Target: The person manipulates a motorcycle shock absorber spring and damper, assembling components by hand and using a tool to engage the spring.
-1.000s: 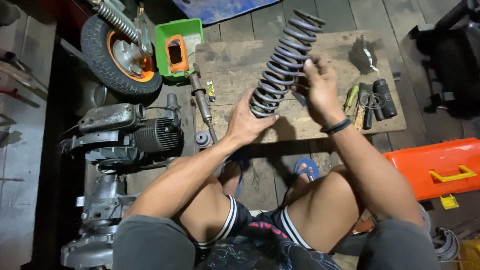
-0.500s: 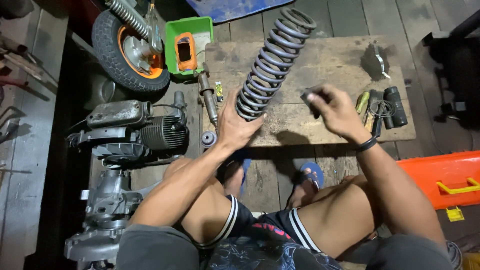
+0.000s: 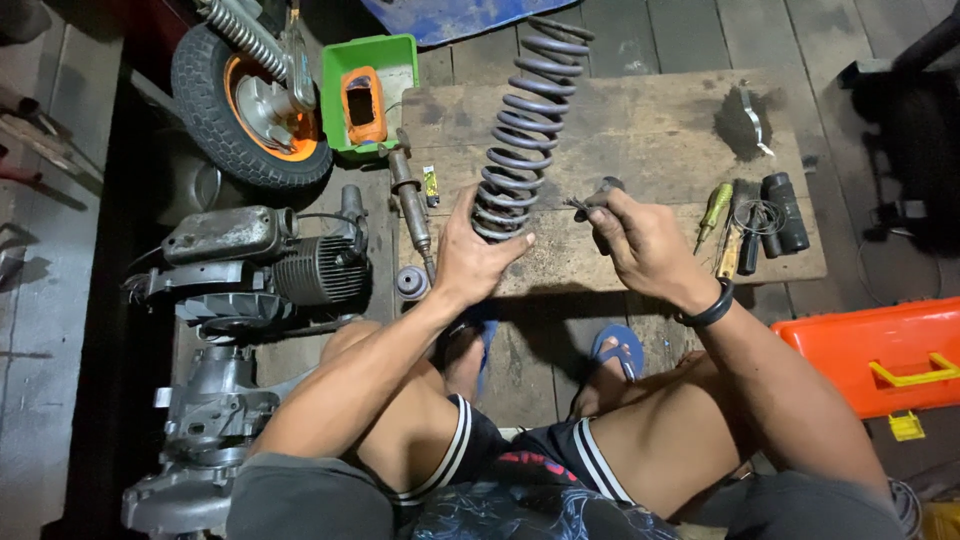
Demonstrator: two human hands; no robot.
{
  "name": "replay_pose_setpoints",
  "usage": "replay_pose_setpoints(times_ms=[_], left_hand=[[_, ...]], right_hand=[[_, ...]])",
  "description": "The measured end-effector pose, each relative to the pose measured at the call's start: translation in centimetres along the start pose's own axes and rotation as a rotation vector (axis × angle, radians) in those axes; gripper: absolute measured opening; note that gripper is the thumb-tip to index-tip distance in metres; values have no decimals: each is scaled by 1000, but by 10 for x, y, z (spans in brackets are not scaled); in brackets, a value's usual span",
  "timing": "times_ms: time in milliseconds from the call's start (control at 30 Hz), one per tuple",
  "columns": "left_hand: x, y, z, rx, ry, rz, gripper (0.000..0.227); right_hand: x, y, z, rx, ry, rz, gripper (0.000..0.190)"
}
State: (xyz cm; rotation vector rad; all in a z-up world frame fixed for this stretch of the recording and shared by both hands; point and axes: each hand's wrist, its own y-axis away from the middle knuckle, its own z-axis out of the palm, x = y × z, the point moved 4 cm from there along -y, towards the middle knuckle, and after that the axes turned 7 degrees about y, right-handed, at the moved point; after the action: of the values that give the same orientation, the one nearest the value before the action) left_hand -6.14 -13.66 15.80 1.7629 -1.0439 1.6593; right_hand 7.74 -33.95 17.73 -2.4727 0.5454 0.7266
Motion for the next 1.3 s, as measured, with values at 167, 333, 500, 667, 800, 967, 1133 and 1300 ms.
replay_pose_setpoints(times_ms=[167,333,500,667,800,967,1133,1300], left_hand=[[-5,3,11,-17,60,-72,71],[-12,10,24,-34,21,-163,72],[-15,13,36,-78,56,-130,70],[-5,15,41,-106,57,-67,72],[-1,15,41,-145,96,-38,69],[13,9,41,-193,193,-18,60],[6,9,35,-217,309,-94,51],[1,10,25,-207,312,-76,57]], right_hand=[[-16,-8,-11,56,22,-36,14],[-18,-5,-14,103,9,-37,9],[-32,-8,-18,-23,-40,-72,12],[4,1,-26,-5,17,-16,15],[0,-1,-40,15,-76,15,11],[-1,-2,-38,-30,-212,69,12],[-3,-7,-29,-68,-398,168,13],[-22,-14,-21,-129,-510,173,17]])
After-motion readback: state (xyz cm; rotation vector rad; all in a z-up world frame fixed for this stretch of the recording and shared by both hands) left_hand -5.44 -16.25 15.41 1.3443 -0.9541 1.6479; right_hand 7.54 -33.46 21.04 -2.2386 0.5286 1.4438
